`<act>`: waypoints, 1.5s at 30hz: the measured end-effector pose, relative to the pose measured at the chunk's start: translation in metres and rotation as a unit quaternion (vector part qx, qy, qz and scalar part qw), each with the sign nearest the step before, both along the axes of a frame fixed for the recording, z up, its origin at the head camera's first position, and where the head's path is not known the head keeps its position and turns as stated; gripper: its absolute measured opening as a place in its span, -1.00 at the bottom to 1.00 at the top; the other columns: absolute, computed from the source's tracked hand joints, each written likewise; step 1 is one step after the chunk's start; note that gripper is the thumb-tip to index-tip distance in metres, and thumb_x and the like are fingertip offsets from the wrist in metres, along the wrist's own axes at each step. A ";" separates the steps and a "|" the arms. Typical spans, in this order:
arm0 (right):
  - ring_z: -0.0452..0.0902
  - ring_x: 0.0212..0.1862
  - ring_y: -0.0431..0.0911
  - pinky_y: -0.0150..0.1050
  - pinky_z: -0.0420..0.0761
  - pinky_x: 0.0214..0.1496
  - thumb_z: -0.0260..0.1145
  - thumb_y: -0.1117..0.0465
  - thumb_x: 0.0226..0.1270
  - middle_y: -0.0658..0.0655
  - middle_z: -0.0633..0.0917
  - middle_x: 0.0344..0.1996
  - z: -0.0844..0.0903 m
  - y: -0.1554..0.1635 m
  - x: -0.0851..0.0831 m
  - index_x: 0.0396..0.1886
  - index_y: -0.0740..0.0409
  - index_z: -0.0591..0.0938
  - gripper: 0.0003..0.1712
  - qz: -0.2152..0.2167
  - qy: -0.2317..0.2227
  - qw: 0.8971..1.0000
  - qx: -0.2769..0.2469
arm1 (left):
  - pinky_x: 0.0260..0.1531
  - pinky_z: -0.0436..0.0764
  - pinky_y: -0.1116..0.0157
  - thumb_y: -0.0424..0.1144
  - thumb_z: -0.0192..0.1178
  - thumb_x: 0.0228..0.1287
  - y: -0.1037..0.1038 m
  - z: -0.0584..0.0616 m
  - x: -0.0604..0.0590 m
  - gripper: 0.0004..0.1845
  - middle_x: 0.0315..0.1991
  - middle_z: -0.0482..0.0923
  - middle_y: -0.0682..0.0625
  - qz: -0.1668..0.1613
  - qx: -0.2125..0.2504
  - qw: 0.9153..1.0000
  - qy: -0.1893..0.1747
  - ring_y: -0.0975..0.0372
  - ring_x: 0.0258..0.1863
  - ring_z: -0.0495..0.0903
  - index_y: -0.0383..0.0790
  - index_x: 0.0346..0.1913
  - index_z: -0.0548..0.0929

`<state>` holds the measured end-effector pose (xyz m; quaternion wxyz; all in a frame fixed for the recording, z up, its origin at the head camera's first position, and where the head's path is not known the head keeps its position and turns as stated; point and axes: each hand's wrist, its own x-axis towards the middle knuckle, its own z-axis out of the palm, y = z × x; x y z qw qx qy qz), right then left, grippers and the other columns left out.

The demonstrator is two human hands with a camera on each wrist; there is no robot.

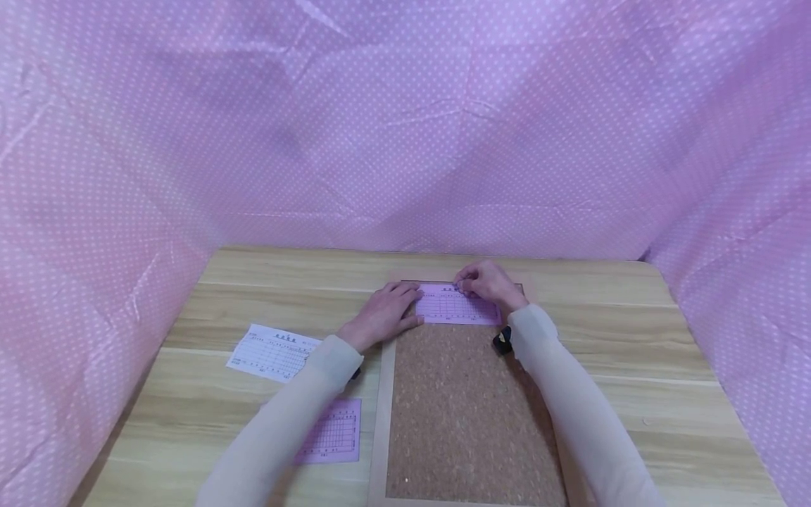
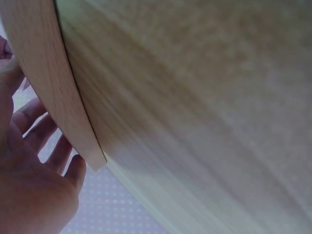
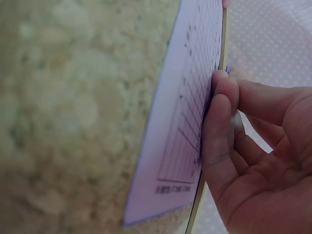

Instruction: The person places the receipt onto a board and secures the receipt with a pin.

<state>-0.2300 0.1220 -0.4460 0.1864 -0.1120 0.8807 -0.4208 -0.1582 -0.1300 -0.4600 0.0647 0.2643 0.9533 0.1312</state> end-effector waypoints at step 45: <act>0.64 -0.15 -0.05 -0.21 0.60 -0.06 0.32 0.29 0.45 0.13 0.78 -0.20 0.008 -0.008 0.008 -0.06 0.24 0.79 -0.80 -0.019 -0.008 0.997 0.069 | 0.45 0.30 -0.04 0.05 0.22 0.51 0.001 0.003 0.005 -0.36 0.53 0.31 -0.15 0.004 0.012 1.000 -0.006 -0.05 0.50 0.27 -0.26 0.46 0.45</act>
